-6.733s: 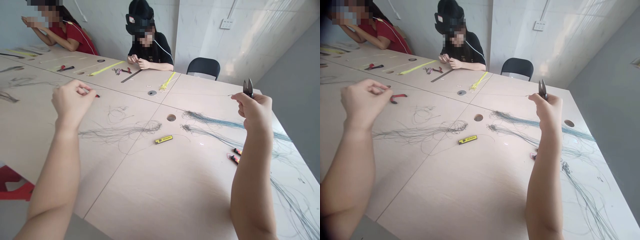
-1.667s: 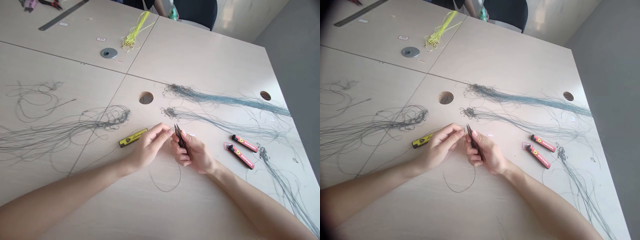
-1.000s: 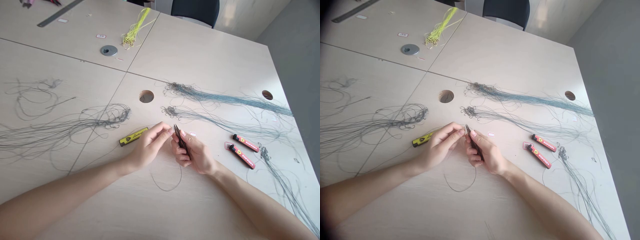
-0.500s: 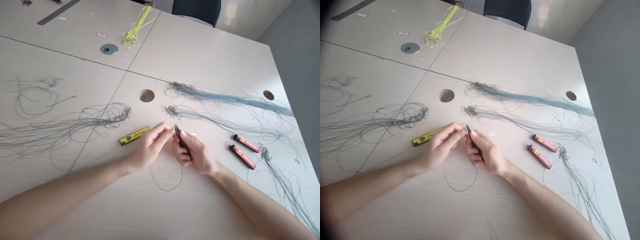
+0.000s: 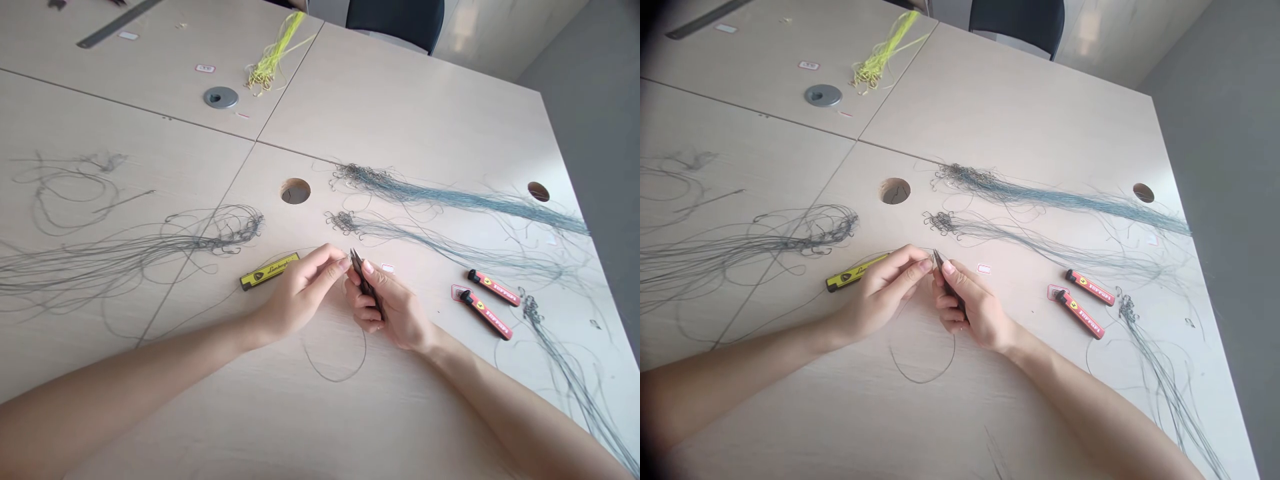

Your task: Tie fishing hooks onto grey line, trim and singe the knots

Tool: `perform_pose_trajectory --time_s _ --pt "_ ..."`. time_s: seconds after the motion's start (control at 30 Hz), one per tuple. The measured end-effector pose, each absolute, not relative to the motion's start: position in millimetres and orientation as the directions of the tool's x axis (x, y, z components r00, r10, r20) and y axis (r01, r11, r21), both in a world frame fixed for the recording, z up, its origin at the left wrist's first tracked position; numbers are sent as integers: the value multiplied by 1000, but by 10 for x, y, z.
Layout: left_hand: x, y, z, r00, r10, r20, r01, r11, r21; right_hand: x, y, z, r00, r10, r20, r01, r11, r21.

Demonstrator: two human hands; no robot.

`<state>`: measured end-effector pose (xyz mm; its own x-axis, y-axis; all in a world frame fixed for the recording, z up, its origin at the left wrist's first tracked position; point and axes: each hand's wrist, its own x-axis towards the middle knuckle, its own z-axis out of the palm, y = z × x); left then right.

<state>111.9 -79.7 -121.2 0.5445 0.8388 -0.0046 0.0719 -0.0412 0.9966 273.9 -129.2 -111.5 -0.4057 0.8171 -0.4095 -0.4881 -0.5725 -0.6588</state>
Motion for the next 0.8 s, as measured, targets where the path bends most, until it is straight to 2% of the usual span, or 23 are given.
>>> perform_pose_trajectory --time_s 0.4,0.47,0.53,0.6,0.67,0.73,0.8 --pt "1128 -797 -1199 535 845 13 72 -60 996 2728 -1312 -1150 -370 842 -393 -466 -534 -706" --pt "1113 -811 -1186 525 850 50 88 -112 990 2706 -1337 -1182 -314 878 -361 -457 -473 -754" --pt "1083 -840 -1154 540 827 160 96 -249 964 2679 -1381 -1223 -202 938 -283 -397 -343 -851" --pt "1047 -898 -1115 621 674 400 10 -517 856 2659 -1429 -1261 -73 982 -172 -226 -184 -956" --pt "1022 -993 -1090 676 390 626 -174 -741 649 2653 -1462 -1283 15 999 -46 60 -47 -997" --pt "1017 -1116 -1097 643 135 754 -341 -831 439 2654 -1469 -1287 11 993 114 371 102 -923" --pt "1032 -1243 -1139 535 -56 843 -430 -877 214 2645 -1461 -1278 -108 957 271 597 280 -752"
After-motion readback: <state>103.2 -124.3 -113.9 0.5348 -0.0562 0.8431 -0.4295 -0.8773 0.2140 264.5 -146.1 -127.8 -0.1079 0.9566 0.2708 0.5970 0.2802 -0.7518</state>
